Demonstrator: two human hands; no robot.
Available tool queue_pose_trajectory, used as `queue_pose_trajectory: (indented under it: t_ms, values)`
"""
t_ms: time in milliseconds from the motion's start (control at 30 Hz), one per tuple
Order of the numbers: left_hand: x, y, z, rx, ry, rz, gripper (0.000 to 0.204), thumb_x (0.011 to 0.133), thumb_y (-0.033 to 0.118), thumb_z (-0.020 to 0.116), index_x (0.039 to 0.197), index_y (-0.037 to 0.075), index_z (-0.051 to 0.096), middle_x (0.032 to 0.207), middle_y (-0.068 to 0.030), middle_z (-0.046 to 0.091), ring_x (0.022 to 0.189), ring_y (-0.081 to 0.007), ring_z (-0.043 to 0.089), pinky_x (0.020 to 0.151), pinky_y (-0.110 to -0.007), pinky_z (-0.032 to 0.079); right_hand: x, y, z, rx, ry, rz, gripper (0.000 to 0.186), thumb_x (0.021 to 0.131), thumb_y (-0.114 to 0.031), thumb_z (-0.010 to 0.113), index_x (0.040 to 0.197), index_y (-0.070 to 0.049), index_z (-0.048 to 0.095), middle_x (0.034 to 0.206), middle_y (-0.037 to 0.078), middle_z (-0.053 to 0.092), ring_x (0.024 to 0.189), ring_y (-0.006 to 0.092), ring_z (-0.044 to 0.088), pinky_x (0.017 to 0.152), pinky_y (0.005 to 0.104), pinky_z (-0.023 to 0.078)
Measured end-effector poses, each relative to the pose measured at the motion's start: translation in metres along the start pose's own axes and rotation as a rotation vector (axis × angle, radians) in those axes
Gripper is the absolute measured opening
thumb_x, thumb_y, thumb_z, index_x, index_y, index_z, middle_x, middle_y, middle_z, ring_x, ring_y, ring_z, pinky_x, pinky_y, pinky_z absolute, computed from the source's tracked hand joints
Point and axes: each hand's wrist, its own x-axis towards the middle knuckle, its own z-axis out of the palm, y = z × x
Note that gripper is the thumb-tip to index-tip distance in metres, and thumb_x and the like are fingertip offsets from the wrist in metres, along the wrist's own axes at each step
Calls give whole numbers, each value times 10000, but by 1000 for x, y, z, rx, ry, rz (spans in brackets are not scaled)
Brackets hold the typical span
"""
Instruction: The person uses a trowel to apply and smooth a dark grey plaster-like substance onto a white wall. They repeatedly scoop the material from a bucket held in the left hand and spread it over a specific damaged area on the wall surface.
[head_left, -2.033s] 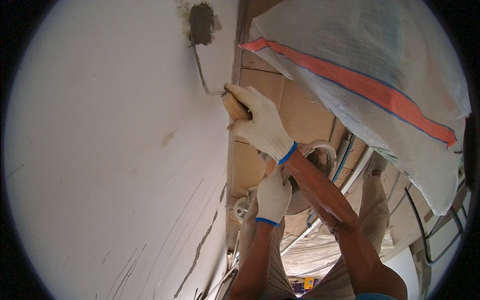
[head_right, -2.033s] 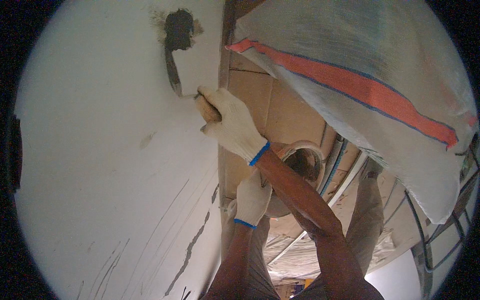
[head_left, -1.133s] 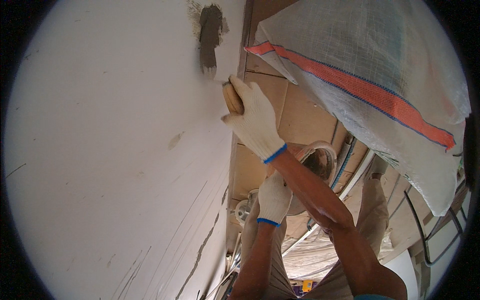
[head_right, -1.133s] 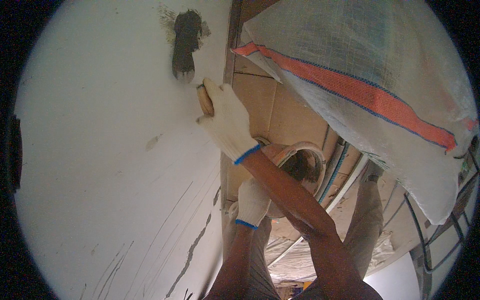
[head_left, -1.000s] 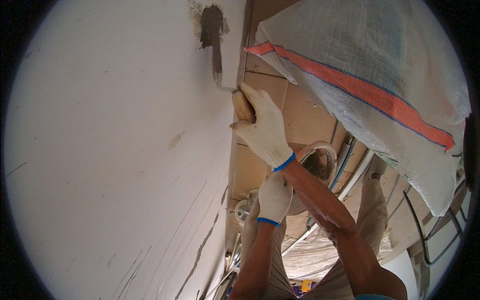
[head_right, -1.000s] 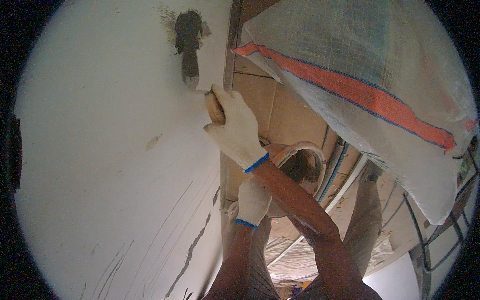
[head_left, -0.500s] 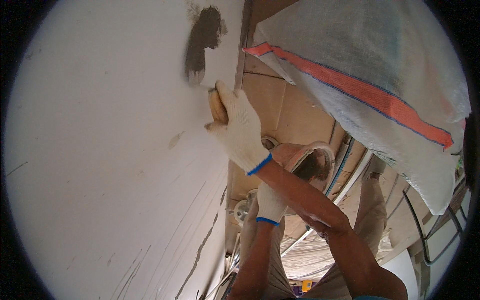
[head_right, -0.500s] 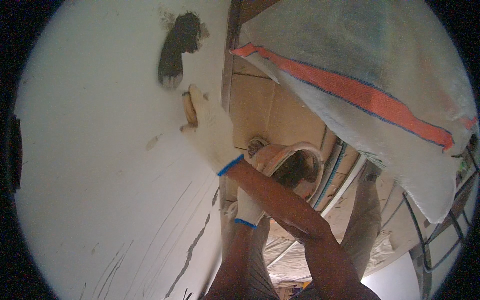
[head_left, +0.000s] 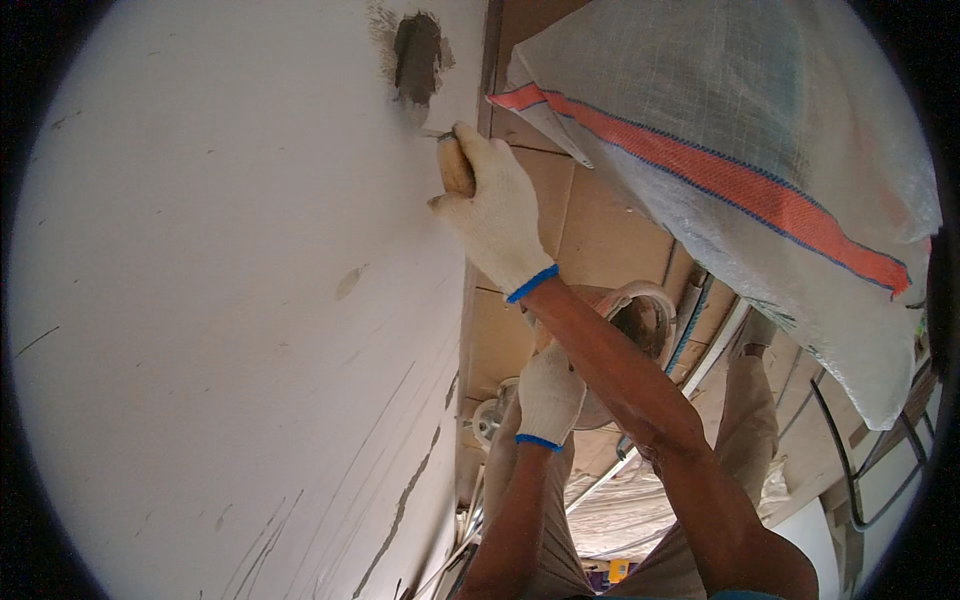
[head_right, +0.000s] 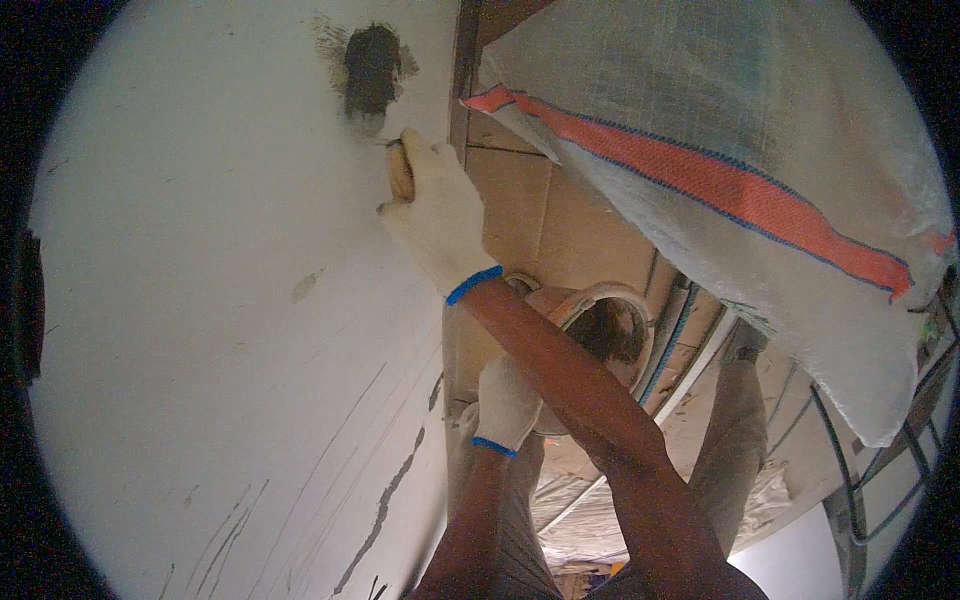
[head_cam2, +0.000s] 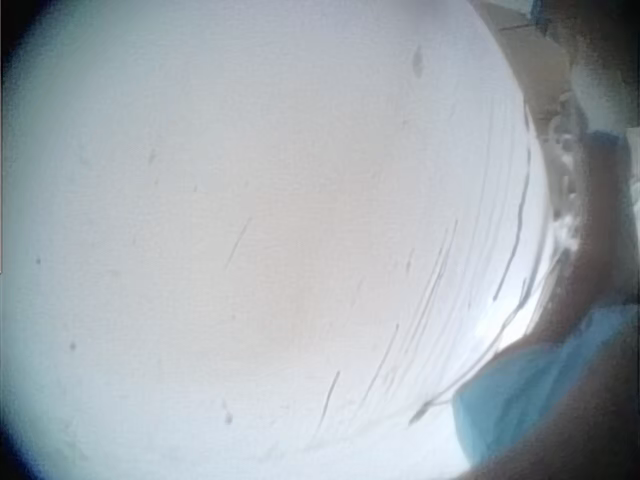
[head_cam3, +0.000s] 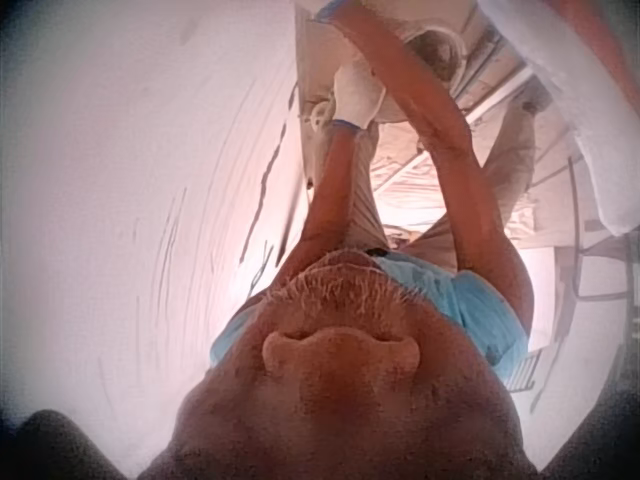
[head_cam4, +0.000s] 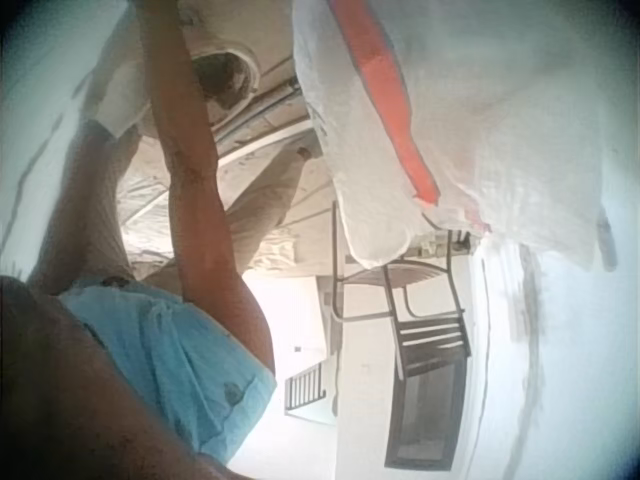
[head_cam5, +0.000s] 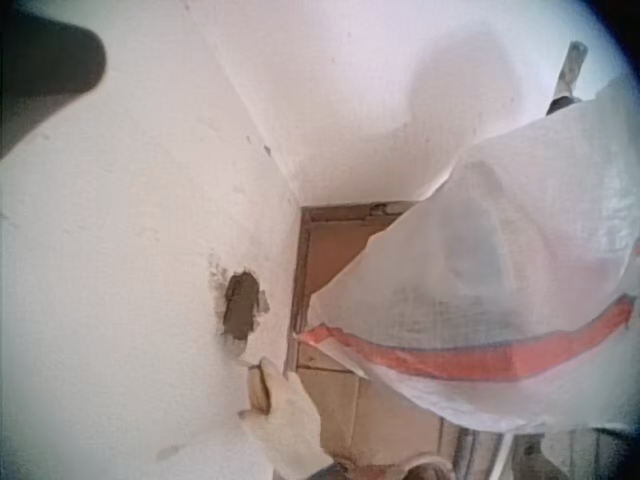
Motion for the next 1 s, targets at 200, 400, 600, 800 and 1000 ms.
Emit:
queue_pose_trajectory:
  t_ms: [200,400,600,800,1000]
  values:
    - [-9,-22,20,-192,116,-21,216,931,197,674,1048,23,725,1016,-216,746,1001,-418,698,841,-485,553,-40,-14,-12,105,-98,-56,850,674,-79,863,1461,-26,543,1114,167,592,1032,348,638,890,413,525]
    - [2,-13,7,20,0,31,198,925,199,670,1025,33,712,892,-220,745,875,-453,709,742,-515,552,-23,7,-18,38,-3,-44,814,701,-89,846,1454,-36,539,1124,180,591,1058,373,638,891,436,524]
    - [5,7,-5,-2,-42,-31,181,928,182,664,1008,26,712,918,-223,748,907,-443,713,768,-507,560,11,5,-6,-11,-18,-42,786,758,-125,808,1473,-59,489,1179,215,592,1084,440,635,887,494,540]
    - [-10,-26,26,-171,198,65,185,926,198,677,982,37,748,947,-225,751,939,-437,713,789,-505,560,-52,-13,-18,139,-207,-36,771,751,-114,801,1458,-100,495,1160,200,598,1065,444,635,873,510,538]
    - [-7,-14,18,18,112,109,182,903,201,687,976,41,736,942,-229,746,908,-443,710,769,-518,555,-48,7,-26,88,-66,-28,735,762,-88,790,1441,-106,507,1156,187,596,1062,434,634,873,509,531]
